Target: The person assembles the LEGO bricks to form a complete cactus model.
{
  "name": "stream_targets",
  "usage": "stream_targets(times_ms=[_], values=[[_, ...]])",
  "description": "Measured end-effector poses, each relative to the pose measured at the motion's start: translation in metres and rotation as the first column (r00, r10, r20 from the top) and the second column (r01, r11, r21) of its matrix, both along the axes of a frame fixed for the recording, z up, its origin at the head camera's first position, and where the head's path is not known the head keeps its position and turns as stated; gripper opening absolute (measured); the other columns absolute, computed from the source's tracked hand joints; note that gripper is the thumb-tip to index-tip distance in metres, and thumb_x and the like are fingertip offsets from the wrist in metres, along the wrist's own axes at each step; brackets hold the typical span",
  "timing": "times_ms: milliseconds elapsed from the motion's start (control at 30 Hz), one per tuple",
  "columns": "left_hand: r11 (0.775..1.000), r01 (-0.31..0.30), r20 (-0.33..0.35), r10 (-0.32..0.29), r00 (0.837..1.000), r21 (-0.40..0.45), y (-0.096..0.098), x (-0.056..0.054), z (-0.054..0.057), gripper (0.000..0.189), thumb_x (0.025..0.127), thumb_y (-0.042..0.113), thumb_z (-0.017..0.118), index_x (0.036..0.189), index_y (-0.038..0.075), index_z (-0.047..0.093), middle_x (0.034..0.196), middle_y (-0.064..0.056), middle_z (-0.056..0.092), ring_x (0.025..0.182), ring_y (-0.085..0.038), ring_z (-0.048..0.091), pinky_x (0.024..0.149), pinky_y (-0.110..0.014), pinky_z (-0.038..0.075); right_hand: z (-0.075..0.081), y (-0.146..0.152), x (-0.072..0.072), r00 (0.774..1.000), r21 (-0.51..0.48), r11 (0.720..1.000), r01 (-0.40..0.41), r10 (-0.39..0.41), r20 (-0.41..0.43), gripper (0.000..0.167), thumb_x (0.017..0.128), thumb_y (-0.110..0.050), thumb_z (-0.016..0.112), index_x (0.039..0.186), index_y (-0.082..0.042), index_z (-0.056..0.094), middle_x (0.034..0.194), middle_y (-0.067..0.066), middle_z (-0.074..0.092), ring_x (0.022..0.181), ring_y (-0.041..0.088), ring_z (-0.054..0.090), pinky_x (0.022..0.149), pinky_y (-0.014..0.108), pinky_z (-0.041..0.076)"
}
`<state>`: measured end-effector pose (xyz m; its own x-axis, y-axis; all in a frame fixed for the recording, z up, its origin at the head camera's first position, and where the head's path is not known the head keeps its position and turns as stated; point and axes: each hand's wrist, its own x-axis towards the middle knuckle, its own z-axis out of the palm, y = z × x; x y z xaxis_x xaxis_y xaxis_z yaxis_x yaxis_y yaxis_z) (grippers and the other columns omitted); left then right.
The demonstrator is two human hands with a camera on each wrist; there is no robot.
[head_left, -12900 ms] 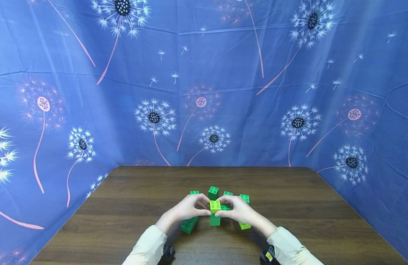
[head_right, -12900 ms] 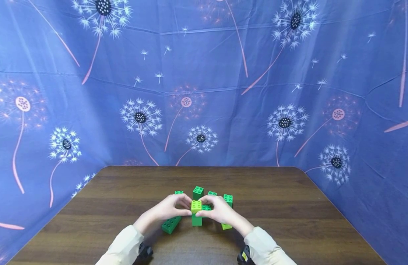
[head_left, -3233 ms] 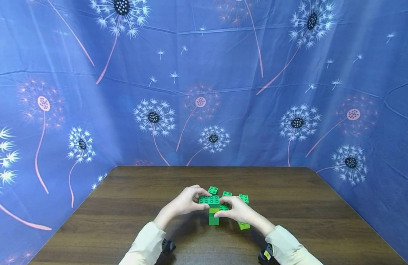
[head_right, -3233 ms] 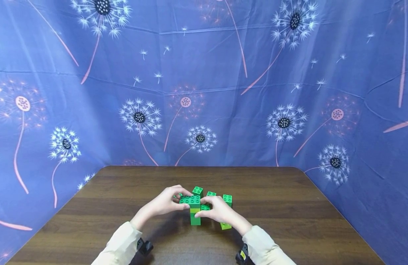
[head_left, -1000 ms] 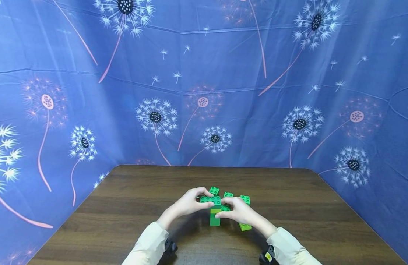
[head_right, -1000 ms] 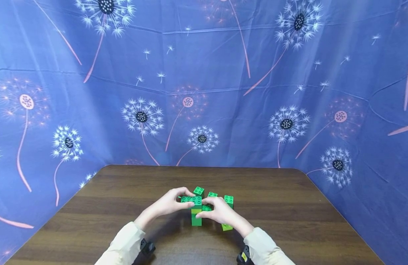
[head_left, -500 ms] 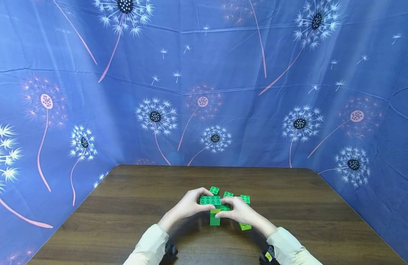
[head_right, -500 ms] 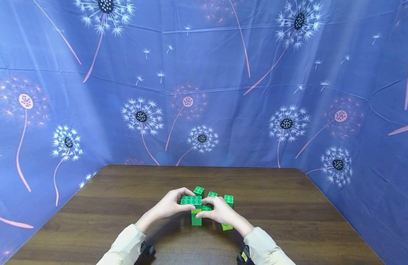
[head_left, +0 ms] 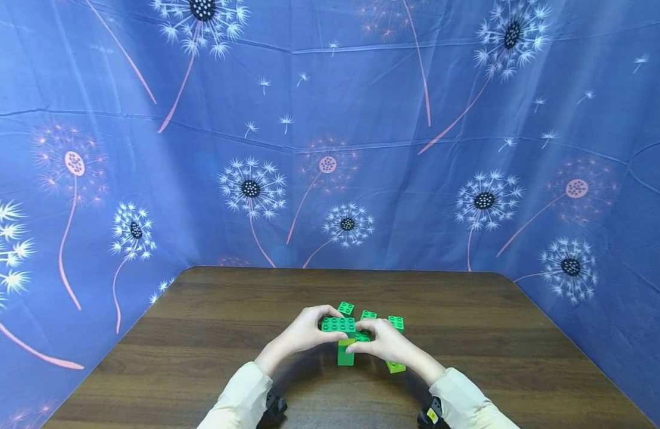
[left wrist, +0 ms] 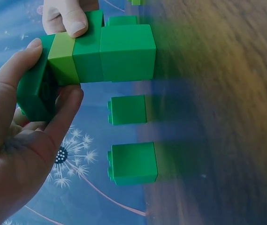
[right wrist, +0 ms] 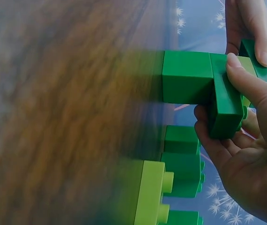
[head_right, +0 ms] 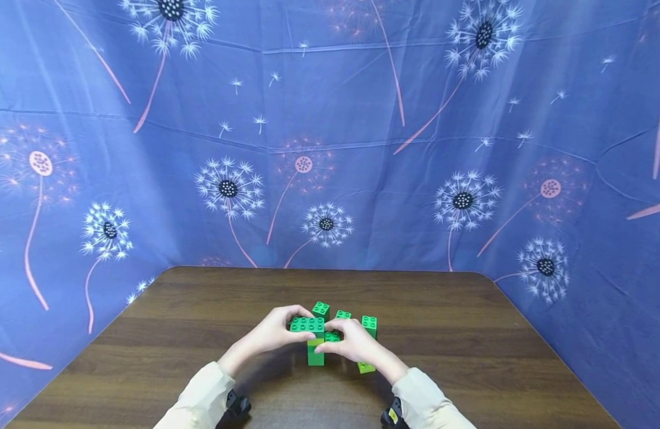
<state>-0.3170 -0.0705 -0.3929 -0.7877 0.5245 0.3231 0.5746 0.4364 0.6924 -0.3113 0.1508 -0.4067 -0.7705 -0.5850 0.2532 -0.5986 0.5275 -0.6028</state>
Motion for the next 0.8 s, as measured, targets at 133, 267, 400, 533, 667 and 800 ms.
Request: stream_targets(times_ms=[133,267,400,533,667,800], values=[[1.000,0.003,-0.001,-0.003,1.000,0.001,-0.0017,-0.0003,-0.0012,0.034,0.079,0.033,0.075,0.105,0.014,0.066,0.091,0.003,0.066,0.073,-0.001,0.054,0.067,-0.020,0.046,-0.0006,-0.0014,0.0010,1.000,-0.001,1.000,-0.001,0.001,-0.007,0.030,0.081,-0.039,0.070,0.098,-0.015,0.065,0.079,-0.008,0.055,0.061,0.001,0.037,0.056,0.020,0.036],[1.000,0.004,-0.018,-0.004,1.000,0.012,-0.0021,0.0000,-0.0011,0.033,0.079,0.033,0.075,0.104,0.014,0.066,0.091,0.004,0.066,0.073,-0.001,0.053,0.067,-0.020,0.046,-0.0016,-0.0023,-0.0001,1.000,-0.011,1.000,-0.012,0.011,-0.007,0.028,0.081,-0.039,0.070,0.096,-0.016,0.065,0.077,-0.008,0.054,0.060,0.001,0.036,0.054,0.019,0.035],[1.000,0.003,-0.037,-0.002,0.999,0.018,-0.0014,0.0004,0.0002,0.031,0.080,0.031,0.075,0.103,0.013,0.065,0.091,0.003,0.066,0.073,-0.002,0.053,0.067,-0.020,0.046,-0.0015,-0.0024,-0.0024,1.000,-0.016,1.000,-0.021,0.021,-0.018,0.026,0.081,-0.039,0.070,0.094,-0.017,0.065,0.075,-0.009,0.052,0.059,0.000,0.035,0.053,0.018,0.034],[1.000,0.001,-0.026,0.000,1.000,0.020,-0.0007,0.0007,0.0016,0.030,0.080,0.030,0.075,0.103,0.013,0.064,0.092,0.004,0.065,0.074,-0.003,0.052,0.068,-0.020,0.045,0.0011,-0.0018,-0.0040,0.999,-0.012,0.999,-0.030,0.030,-0.026,0.025,0.081,-0.038,0.071,0.090,-0.017,0.063,0.073,-0.010,0.049,0.058,-0.001,0.034,0.052,0.017,0.033],[1.000,0.009,-0.011,-0.009,1.000,0.013,0.0001,0.0006,0.0019,0.029,0.081,0.029,0.074,0.103,0.014,0.063,0.092,0.003,0.064,0.074,-0.003,0.051,0.068,-0.020,0.044,0.0025,-0.0009,-0.0043,0.999,-0.001,0.999,-0.034,0.034,-0.012,0.026,0.081,-0.039,0.071,0.089,-0.016,0.061,0.071,-0.007,0.047,0.057,0.000,0.033,0.052,0.018,0.032],[1.000,0.007,0.003,-0.007,1.000,-0.005,0.0000,0.0017,0.0027,0.028,0.081,0.029,0.074,0.101,0.014,0.061,0.091,0.004,0.063,0.075,-0.003,0.051,0.068,-0.020,0.044,0.0029,-0.0009,-0.0030,0.999,0.007,0.999,-0.035,0.036,-0.008,0.028,0.080,-0.037,0.072,0.093,-0.014,0.062,0.075,-0.006,0.051,0.056,0.001,0.033,0.052,0.018,0.033]])
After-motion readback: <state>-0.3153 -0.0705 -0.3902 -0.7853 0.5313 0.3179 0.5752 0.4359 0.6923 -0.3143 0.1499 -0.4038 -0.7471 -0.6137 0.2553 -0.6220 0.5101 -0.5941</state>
